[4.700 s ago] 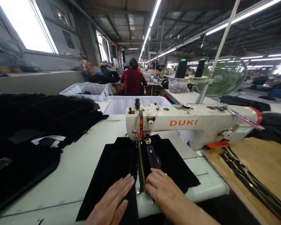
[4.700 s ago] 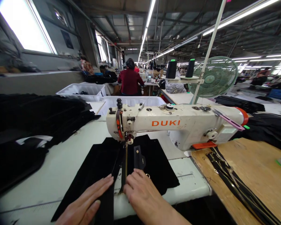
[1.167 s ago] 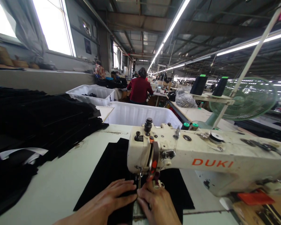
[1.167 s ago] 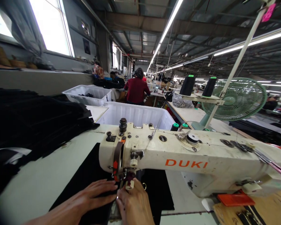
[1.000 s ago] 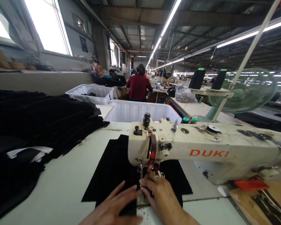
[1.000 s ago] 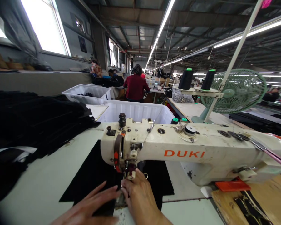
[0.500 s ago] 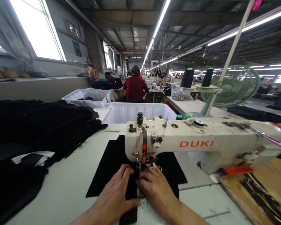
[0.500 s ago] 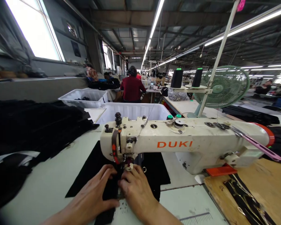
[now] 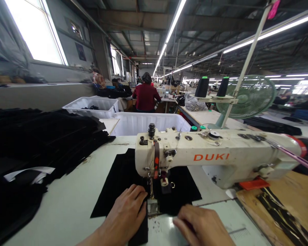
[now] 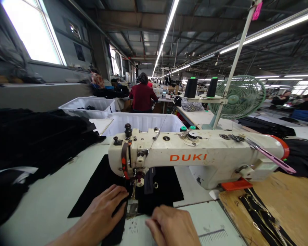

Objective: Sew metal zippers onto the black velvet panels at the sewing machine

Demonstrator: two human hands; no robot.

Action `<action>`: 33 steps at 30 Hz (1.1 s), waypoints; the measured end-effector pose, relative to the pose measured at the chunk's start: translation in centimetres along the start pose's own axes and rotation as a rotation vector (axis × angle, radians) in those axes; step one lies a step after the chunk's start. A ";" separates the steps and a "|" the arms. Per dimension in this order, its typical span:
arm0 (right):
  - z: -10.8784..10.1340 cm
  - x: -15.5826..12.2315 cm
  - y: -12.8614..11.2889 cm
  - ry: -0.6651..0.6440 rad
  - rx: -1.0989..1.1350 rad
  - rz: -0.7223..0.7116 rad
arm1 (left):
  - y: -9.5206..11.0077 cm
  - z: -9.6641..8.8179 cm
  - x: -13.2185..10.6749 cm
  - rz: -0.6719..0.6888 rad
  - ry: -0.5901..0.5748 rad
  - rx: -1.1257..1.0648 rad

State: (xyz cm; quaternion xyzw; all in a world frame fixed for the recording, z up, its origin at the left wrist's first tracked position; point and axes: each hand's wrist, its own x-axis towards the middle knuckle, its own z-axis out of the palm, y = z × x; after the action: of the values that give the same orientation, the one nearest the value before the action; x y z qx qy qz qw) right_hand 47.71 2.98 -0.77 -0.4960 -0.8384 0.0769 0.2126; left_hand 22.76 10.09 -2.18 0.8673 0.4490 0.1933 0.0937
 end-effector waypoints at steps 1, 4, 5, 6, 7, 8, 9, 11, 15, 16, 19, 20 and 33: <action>0.4 1.4 -0.4 0.005 -0.004 0.019 | -0.1 0.0 0.3 0.003 0.005 -0.018; 2.4 4.7 -1.2 0.072 -0.082 0.041 | -0.7 -0.2 0.6 0.005 0.004 -0.056; 3.1 5.4 -1.2 0.089 -0.101 0.042 | -1.0 -0.2 0.6 0.003 0.006 -0.065; 3.6 5.7 -1.0 0.097 -0.103 0.030 | -1.2 -0.1 0.5 0.002 0.010 -0.073; 4.1 5.9 -0.8 0.093 -0.086 0.007 | -1.5 0.0 0.5 0.001 0.016 -0.080; 4.3 6.0 -0.5 0.081 -0.056 -0.021 | -1.7 0.2 0.4 0.002 0.022 -0.088; 4.4 6.0 -0.2 0.068 -0.022 -0.047 | -1.8 0.4 0.4 0.004 0.029 -0.096; 4.3 5.9 0.1 0.057 0.044 -0.070 | -1.9 0.7 0.4 0.011 0.045 -0.110; 4.3 6.4 0.2 0.089 0.138 -0.025 | -1.7 1.2 0.8 0.031 0.099 -0.115; 4.4 6.6 0.2 0.100 0.143 -0.019 | -1.6 1.2 0.8 0.038 0.116 -0.113; 4.7 7.2 0.3 0.110 0.155 -0.032 | -1.4 1.5 0.8 0.077 0.158 -0.106; 4.8 7.4 0.4 0.108 0.158 -0.039 | -1.3 1.6 0.7 0.099 0.165 -0.104; 6.5 8.1 0.6 0.219 0.016 -0.100 | -1.9 0.8 0.0 0.192 0.050 -0.095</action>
State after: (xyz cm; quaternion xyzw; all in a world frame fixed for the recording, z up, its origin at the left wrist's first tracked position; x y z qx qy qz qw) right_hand 42.03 10.85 -4.51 -0.4573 -0.8331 0.0182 0.3105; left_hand 21.71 11.18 -3.52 0.8958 0.3566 0.2438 0.1046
